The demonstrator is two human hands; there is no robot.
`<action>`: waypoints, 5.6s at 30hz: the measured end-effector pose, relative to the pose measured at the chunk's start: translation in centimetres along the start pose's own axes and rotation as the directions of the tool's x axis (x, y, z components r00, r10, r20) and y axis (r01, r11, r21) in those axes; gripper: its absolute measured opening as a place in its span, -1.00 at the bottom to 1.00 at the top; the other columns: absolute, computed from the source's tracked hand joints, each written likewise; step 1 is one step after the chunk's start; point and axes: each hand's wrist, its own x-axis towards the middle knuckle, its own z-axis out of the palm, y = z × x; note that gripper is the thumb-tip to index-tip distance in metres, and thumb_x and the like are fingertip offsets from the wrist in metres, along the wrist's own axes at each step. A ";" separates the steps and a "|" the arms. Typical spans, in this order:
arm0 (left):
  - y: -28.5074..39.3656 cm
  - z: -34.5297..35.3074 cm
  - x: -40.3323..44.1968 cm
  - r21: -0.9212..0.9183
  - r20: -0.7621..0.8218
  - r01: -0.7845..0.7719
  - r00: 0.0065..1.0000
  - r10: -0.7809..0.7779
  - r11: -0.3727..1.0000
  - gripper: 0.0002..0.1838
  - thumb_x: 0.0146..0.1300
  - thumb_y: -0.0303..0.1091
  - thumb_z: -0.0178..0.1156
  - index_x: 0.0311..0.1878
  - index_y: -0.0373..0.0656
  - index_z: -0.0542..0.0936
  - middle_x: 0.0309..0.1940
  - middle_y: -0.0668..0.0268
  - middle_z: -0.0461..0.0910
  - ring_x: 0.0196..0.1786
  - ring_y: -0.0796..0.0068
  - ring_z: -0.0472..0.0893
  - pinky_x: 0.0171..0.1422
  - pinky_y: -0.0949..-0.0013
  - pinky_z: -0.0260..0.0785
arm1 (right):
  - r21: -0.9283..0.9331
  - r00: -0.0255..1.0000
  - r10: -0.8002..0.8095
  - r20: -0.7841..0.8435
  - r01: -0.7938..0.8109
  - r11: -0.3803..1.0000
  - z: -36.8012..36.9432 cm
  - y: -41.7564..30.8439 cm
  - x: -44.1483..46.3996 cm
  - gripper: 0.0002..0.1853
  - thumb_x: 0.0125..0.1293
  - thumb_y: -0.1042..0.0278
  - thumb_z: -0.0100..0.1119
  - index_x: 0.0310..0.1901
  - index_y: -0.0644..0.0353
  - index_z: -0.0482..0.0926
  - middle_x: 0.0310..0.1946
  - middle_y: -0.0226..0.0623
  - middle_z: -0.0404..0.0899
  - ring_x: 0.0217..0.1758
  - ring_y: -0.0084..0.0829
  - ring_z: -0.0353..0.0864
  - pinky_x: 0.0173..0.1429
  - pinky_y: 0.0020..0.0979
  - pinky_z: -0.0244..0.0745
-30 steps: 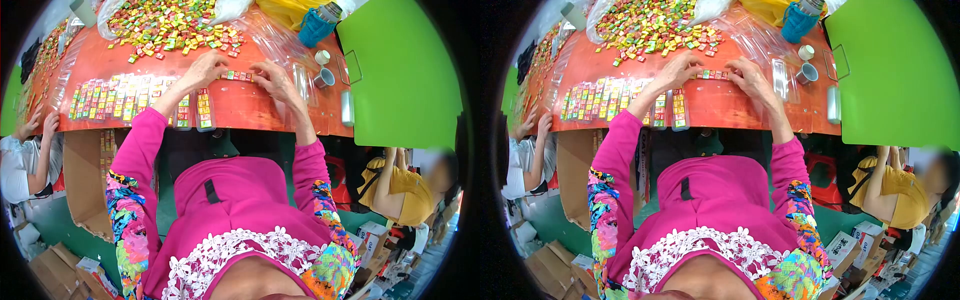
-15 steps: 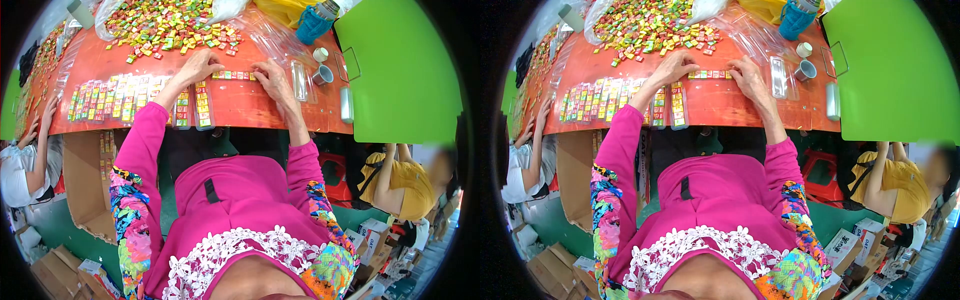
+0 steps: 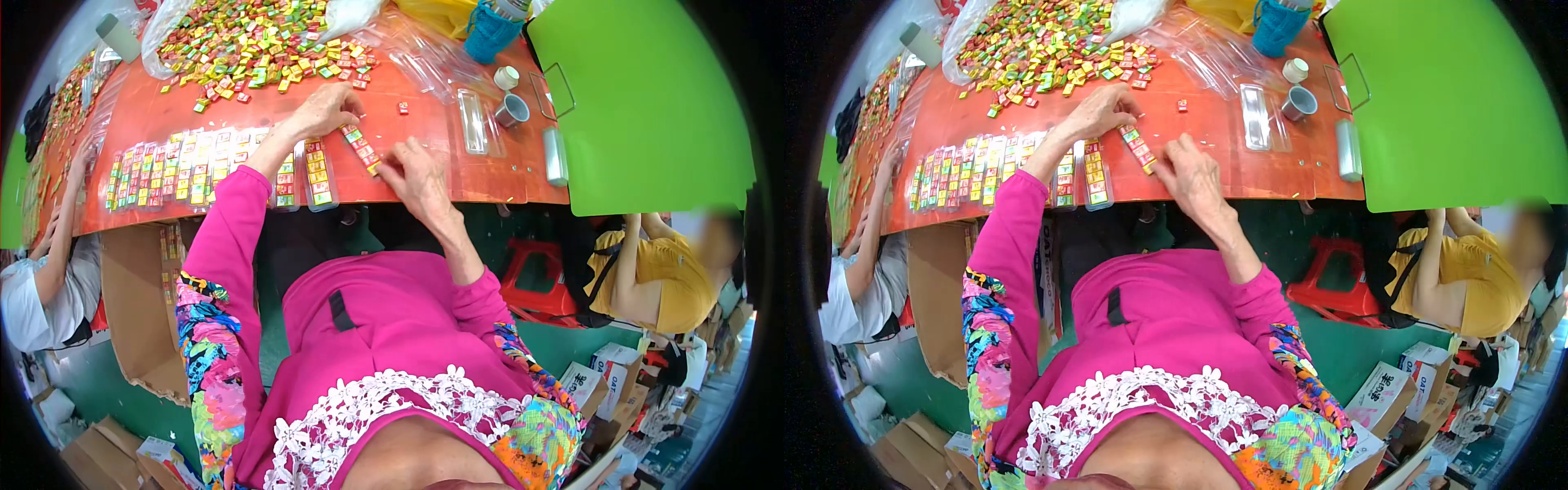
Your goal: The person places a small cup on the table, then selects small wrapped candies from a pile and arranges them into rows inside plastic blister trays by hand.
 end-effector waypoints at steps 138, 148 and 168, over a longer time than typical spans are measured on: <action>-6.1 -5.9 -6.0 0.178 -0.298 0.207 0.943 -0.148 0.962 -0.75 0.17 -0.37 0.35 -0.09 -0.20 0.65 -0.21 0.20 0.53 -0.07 0.17 0.59 0.03 0.17 0.41 | -0.713 0.981 -0.177 0.079 0.180 0.678 -8.6 12.1 17.6 -0.88 0.26 0.29 0.13 -0.35 0.10 0.61 -0.31 -0.14 0.67 -0.28 -0.07 0.72 -0.31 -0.09 0.60; -8.5 -6.6 -7.6 0.196 -0.445 0.158 0.894 -0.056 0.968 -0.70 0.19 -0.38 0.29 0.01 -0.16 0.66 -0.30 0.22 0.46 -0.19 0.28 0.54 -0.07 0.25 0.38 | -0.352 0.919 -0.379 0.113 0.394 0.849 2.1 4.7 21.3 -0.82 0.29 0.27 0.19 -0.13 0.10 0.61 -0.26 -0.17 0.66 -0.22 -0.10 0.67 -0.19 -0.11 0.54; -10.5 -5.0 -6.7 0.275 -0.391 0.076 0.919 0.039 0.958 -0.72 0.18 -0.28 0.36 -0.03 -0.05 0.67 -0.30 0.22 0.48 -0.10 0.20 0.51 0.03 0.16 0.36 | -0.010 0.870 -0.468 0.156 0.476 0.880 9.4 0.8 22.9 -0.71 0.23 0.26 0.32 -0.02 0.12 0.66 -0.10 -0.08 0.58 -0.04 -0.02 0.61 0.00 -0.08 0.52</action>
